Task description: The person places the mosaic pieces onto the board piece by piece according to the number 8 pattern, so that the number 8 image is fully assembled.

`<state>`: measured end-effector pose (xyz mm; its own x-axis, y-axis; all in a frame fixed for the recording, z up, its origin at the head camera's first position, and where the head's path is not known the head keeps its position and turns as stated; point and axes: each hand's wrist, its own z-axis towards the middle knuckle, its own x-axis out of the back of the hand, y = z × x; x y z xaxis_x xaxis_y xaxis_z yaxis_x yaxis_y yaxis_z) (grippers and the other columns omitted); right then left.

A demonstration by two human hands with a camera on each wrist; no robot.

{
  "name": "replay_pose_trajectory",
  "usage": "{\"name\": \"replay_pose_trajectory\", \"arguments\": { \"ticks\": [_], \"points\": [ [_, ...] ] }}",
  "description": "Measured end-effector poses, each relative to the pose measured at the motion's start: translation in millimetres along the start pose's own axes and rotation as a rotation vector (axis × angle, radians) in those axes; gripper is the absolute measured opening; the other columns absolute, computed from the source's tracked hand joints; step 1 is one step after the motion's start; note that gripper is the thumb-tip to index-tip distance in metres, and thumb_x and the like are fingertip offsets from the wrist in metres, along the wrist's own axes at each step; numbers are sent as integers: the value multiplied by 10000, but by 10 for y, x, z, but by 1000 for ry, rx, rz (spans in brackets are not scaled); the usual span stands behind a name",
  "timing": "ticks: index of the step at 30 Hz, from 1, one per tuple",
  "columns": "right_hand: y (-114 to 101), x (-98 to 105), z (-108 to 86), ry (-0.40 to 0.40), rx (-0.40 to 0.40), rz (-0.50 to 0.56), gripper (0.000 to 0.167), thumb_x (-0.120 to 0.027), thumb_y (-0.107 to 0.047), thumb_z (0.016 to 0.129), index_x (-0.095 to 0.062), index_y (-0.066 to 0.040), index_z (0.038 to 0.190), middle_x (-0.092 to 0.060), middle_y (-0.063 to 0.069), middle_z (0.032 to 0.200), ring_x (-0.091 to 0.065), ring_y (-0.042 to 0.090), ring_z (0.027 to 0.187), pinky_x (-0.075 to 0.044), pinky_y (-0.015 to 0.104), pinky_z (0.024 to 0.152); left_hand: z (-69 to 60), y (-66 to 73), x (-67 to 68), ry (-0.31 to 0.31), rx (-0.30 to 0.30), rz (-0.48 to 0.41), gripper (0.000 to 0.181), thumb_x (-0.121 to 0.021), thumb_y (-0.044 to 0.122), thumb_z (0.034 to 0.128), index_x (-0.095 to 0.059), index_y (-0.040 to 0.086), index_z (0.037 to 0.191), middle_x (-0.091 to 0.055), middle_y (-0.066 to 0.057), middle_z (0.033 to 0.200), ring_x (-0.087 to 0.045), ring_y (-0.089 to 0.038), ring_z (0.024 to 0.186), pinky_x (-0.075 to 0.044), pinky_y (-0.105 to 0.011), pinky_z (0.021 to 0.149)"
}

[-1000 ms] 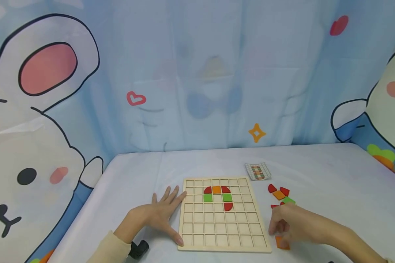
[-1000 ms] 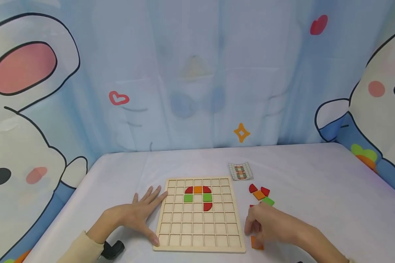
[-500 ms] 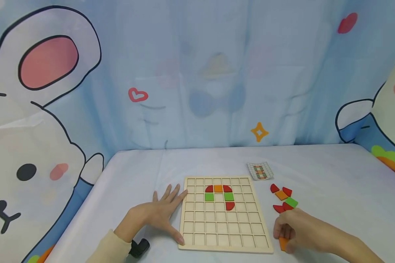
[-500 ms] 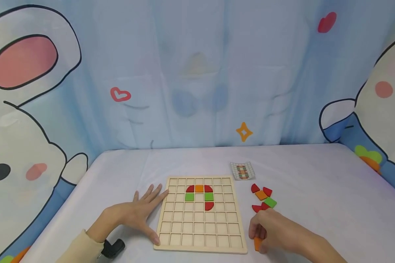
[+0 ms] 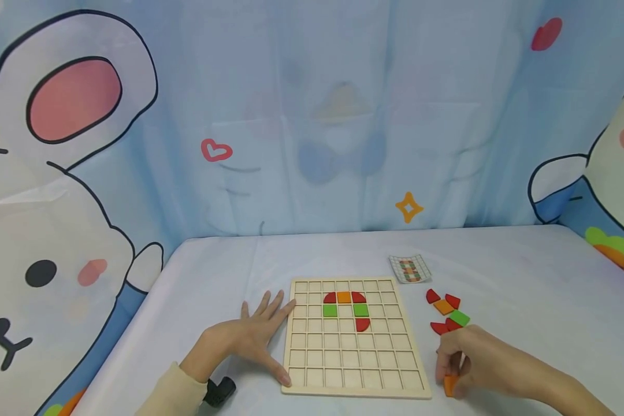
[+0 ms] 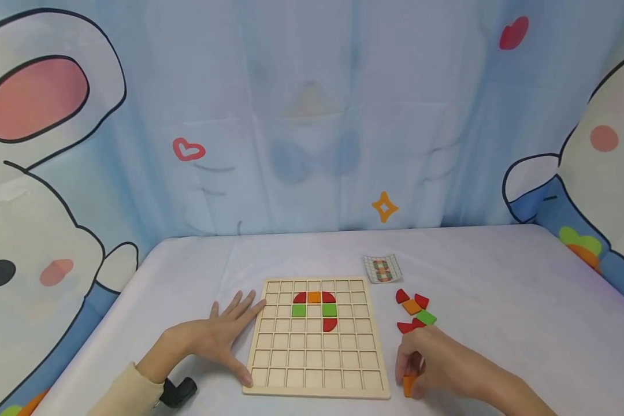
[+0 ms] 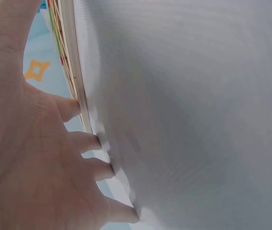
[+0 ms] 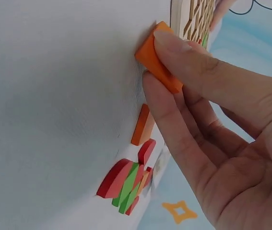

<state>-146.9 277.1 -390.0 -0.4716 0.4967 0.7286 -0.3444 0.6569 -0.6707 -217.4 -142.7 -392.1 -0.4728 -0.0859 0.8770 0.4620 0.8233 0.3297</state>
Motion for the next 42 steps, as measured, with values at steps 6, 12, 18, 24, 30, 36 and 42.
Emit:
{"name": "replay_pose_trajectory", "arguments": {
  "ticks": [6,12,18,24,30,36,42],
  "points": [
    [-75,63,30,-2,34,-13,248,-913,-23,768,-758,-203,840,-637,-165,813,-558,27,709,-565,231,638,4,-10,0,5,0,5,1363,-908,593,738,-33,188,1701,74,-178,1747,109,-399,1596,13,-771,1176],
    [-243,97,196,50,139,-31,220,-887,-34,810,-764,-203,879,-662,-162,865,-610,15,766,-584,224,697,-3,-4,-1,4,-8,-3,1358,-907,591,742,-31,195,1702,77,-177,1747,109,-399,1596,22,-773,1173],
    [-435,28,523,94,223,6,184,-861,-35,846,-762,-176,909,-691,-124,912,-668,41,841,-598,230,756,-5,-4,-2,-5,0,-12,1345,-900,596,749,-27,224,1703,81,-160,1750,111,-385,1598,23,-765,1179],
    [-561,0,887,114,277,4,180,-813,43,870,-765,-124,919,-709,-79,935,-678,72,851,-597,231,770,-5,-20,-11,0,-2,-10,1356,-901,601,745,-25,209,1702,81,-166,1749,112,-392,1597,22,-766,1178],
    [-593,-21,1158,139,267,12,172,-813,57,861,-774,-106,900,-725,-60,916,-670,72,811,-595,234,743,-7,-29,-2,2,-11,-10,1348,-900,593,751,-26,207,1702,85,-170,1748,118,-391,1596,23,-767,1178],
    [-569,-131,1330,144,268,45,142,-800,78,863,-776,-58,894,-743,2,900,-667,71,777,-588,242,708,-9,-21,4,2,-1,-12,1344,-906,584,749,-38,203,1702,73,-167,1750,109,-388,1599,16,-765,1180],
    [-563,-199,1381,150,223,49,153,-805,91,848,-773,-55,878,-742,-5,866,-664,64,745,-578,231,683,-1,-29,1,-7,5,-12,1346,-896,602,751,-29,210,1703,76,-161,1751,113,-388,1598,16,-766,1180]
  ]
}}
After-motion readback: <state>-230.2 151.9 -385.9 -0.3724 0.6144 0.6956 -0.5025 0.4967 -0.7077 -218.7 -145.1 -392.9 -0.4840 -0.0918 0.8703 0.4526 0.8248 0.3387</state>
